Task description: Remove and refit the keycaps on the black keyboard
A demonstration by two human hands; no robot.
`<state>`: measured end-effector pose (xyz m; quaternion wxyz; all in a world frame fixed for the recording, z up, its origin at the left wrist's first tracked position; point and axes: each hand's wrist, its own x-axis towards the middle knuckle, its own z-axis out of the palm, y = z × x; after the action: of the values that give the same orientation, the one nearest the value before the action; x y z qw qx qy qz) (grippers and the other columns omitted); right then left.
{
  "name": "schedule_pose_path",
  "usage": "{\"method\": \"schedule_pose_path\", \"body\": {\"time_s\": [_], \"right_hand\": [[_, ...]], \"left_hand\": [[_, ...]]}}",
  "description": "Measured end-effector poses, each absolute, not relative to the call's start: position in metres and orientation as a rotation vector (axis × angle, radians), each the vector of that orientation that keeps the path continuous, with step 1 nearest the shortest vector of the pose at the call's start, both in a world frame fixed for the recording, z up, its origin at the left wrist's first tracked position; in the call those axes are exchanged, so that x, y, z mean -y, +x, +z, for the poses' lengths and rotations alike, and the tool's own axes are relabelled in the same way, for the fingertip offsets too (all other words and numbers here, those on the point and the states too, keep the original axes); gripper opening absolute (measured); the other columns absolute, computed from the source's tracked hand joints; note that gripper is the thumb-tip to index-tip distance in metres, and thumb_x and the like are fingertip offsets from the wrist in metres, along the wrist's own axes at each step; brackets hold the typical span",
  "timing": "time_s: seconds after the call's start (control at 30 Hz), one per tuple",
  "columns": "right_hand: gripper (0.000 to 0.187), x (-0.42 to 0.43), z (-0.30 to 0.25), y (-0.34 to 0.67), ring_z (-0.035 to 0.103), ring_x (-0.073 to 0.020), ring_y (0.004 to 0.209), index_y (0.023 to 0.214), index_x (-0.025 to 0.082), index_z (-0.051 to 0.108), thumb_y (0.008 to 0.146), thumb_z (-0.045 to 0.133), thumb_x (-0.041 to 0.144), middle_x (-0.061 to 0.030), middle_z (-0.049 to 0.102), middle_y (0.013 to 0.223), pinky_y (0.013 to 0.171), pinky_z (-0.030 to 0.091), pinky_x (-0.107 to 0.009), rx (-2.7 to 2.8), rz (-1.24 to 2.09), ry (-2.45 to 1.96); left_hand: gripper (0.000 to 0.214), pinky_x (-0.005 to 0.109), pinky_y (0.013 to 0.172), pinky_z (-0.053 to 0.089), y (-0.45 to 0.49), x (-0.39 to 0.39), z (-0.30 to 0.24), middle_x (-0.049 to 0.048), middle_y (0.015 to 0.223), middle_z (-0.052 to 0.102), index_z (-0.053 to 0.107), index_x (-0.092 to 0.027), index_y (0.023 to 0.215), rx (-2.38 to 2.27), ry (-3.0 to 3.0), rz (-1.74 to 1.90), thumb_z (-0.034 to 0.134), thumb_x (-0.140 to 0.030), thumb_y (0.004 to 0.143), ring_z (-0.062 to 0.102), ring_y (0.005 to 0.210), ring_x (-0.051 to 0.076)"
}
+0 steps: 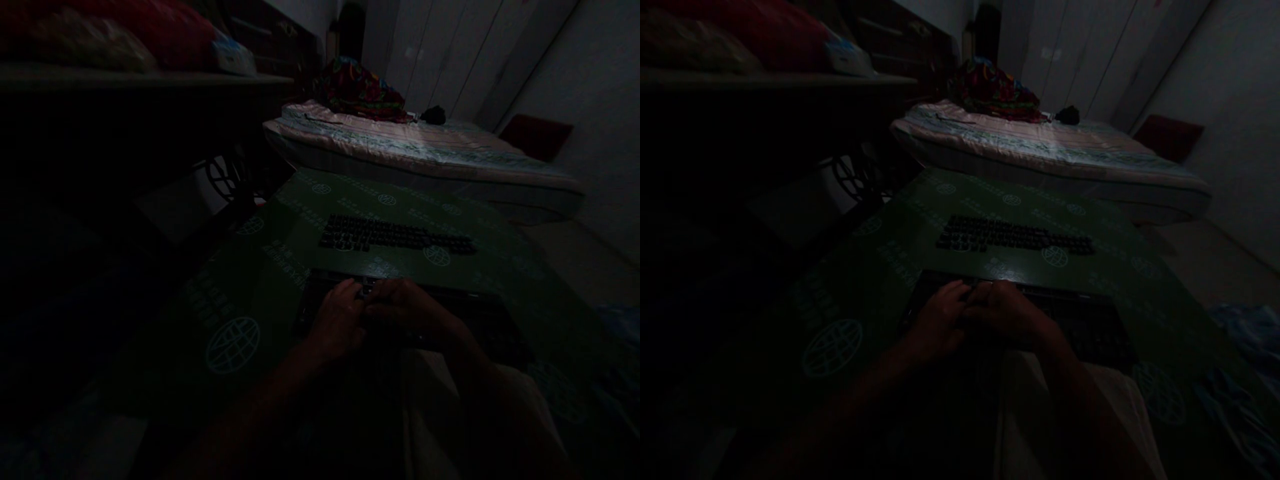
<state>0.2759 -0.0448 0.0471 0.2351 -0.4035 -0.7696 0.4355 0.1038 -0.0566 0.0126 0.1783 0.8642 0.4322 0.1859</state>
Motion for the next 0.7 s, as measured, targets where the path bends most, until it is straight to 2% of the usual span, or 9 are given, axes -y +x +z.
{"method": "schedule_pose_path", "body": {"time_s": [0.2,0.43,0.7], "right_hand": [[0.015,0.051,0.047,0.27,0.059,-0.0123,0.061,0.079,0.015,0.067,0.08,0.057,0.026,-0.0013,0.067,0.071,0.055,0.043,-0.022,2.128,1.126,-1.152],[0.018,0.051,0.043,0.269,0.063,-0.0169,0.073,0.085,0.019,0.07,0.081,0.056,0.031,-0.0051,0.07,0.083,0.065,0.044,-0.026,2.268,0.794,-1.282],[0.024,0.061,0.027,0.254,0.063,-0.0157,0.061,0.079,0.017,0.067,0.08,0.053,0.036,-0.0038,0.07,0.07,0.052,0.041,-0.022,1.933,0.853,-1.52]], "left_hand": [[0.029,0.045,0.105,0.031,0.106,0.05,0.01,0.0082,0.119,0.057,0.066,-0.019,0.097,-1.153,2.402,0.561,0.061,-0.02,0.068,0.045,0.119,0.028],[0.034,0.051,0.101,0.032,0.107,0.053,0.008,0.0107,0.128,0.052,0.064,-0.019,0.106,-1.274,2.308,0.522,0.059,-0.025,0.073,0.035,0.126,0.033],[0.029,0.048,0.102,0.032,0.104,0.053,0.004,0.0114,0.128,0.052,0.066,-0.015,0.097,-1.295,2.27,0.56,0.057,-0.018,0.069,0.036,0.126,0.03]]}}
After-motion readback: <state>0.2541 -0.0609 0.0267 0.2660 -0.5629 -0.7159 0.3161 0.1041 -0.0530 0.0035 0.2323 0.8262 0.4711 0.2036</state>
